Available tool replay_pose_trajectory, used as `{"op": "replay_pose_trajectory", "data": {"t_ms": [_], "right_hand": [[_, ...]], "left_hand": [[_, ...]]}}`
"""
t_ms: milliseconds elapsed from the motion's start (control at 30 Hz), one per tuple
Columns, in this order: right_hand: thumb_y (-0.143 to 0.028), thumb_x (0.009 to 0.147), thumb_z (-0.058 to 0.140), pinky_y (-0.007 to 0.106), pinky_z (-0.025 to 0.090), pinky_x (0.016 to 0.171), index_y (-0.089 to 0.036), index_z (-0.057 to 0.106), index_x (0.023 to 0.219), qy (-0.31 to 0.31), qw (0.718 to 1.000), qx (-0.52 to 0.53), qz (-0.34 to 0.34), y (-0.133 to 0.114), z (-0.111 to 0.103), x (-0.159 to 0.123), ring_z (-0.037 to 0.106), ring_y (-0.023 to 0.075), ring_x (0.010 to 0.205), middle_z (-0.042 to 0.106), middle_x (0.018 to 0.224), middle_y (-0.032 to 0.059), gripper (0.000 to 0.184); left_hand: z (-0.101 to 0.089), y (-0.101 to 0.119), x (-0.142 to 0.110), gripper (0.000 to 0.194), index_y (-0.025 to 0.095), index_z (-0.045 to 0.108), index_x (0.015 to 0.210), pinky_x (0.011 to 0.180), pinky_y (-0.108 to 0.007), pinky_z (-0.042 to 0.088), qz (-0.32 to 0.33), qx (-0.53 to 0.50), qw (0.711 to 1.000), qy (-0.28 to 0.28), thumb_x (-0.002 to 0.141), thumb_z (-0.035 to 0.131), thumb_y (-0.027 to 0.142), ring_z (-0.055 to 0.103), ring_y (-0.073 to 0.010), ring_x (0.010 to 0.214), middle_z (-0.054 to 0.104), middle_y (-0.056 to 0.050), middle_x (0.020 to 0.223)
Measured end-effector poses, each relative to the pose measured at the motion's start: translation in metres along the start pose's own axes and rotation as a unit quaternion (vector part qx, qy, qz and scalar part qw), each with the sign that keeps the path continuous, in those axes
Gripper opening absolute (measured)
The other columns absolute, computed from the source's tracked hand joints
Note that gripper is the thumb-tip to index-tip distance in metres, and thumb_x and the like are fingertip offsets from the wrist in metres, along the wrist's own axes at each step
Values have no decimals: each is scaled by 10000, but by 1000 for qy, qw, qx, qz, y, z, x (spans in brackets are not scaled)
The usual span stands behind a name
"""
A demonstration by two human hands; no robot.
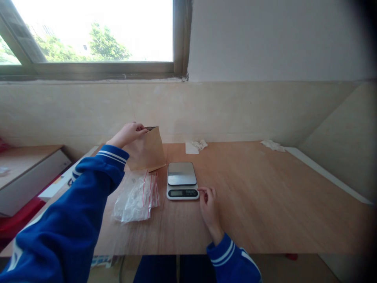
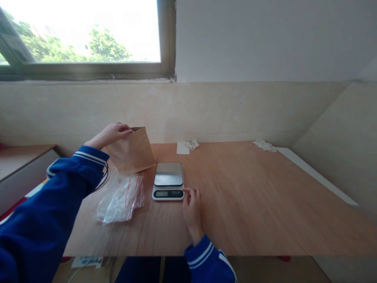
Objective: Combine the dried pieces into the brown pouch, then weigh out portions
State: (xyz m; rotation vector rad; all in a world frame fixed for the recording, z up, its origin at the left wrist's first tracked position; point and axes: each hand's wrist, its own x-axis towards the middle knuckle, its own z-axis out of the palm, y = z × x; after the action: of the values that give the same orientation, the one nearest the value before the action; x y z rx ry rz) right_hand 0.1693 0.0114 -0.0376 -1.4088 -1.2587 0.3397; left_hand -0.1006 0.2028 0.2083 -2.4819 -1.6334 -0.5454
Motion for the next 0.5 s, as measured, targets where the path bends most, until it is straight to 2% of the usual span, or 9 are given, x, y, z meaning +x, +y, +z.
{"op": "replay_pose_trajectory", "data": {"t_ms": [100,167,333,500], "right_hand": [[-218,868,419,382,455,804,-215,593,864,0,1000,1,2,0,0,0,547,218,879,536,919,66,175],[-218,868,419,381,451,812,-215,589,863,-1,1000,0,5,1,1,0,545,218,885,532,922,65,169],[-200,870,413,388,440,837,-214,577,868,-5,1000,4,3,3,1,0,536,215,897,518,931,65,164],[-192,865,418,383,443,830,-211,580,870,-3,1000,0,-1,3,1,0,538,215,896,522,930,67,163]], "left_hand": [[3,-5,-3,396,194,662,959,782,-304,423,-3,-12,1000,-12,840,392,458,561,-211,832,594,-58,810],[5,-8,-6,410,185,644,952,789,-310,423,0,-38,999,0,843,389,487,560,-210,853,588,-61,855],[13,-12,-15,434,177,573,909,702,-283,431,-6,-131,991,22,773,496,582,574,-180,777,635,-46,858],[20,-15,-19,377,172,566,896,689,-276,435,11,-181,980,81,761,551,523,583,-169,769,656,-47,837]]}}
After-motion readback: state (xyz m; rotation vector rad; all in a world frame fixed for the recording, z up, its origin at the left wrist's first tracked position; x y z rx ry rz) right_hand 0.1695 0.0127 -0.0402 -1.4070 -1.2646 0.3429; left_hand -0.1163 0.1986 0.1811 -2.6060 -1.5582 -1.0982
